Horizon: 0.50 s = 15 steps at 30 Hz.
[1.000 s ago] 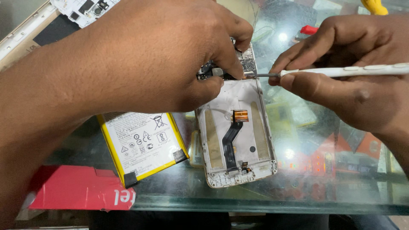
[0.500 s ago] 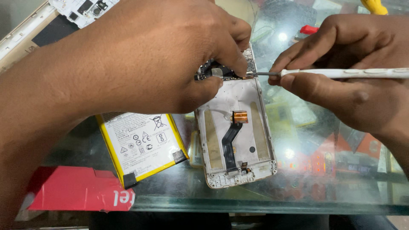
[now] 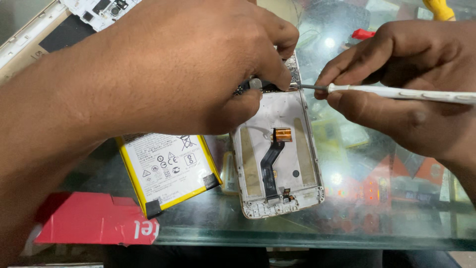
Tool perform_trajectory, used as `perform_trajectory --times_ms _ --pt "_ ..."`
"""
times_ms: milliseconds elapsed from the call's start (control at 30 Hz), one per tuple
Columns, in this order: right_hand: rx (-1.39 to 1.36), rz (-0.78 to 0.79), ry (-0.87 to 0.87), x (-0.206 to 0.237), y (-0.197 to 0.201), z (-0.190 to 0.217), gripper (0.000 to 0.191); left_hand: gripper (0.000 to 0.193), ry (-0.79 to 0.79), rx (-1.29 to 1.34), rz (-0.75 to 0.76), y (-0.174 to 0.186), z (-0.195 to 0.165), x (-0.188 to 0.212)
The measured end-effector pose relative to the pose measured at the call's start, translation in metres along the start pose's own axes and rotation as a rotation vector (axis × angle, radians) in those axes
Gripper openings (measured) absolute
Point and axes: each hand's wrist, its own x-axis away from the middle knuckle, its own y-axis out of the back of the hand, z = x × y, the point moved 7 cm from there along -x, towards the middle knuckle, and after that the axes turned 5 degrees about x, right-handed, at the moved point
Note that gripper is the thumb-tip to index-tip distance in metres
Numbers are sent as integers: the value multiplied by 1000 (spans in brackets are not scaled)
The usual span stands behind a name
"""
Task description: The person removes a battery from a disassembled smartphone using a prying tool, then installs a new Motorola battery into the same device. They align the battery, connect the ribbon cable to the motherboard, and reposition the motherboard over the battery.
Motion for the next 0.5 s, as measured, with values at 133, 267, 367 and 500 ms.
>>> perform_trajectory --times_ms 133,267,367,500 --pt "-7 10 -2 1 0 -7 13 32 -70 38 -47 4 -2 0" --pt "-200 -14 -20 1 3 -20 11 26 -137 67 -131 11 -6 1" --pt "-285 -48 -1 3 4 -24 10 25 -82 109 -158 13 -3 2" --pt "-76 -111 41 5 5 -15 12 30 34 178 -157 9 5 2"
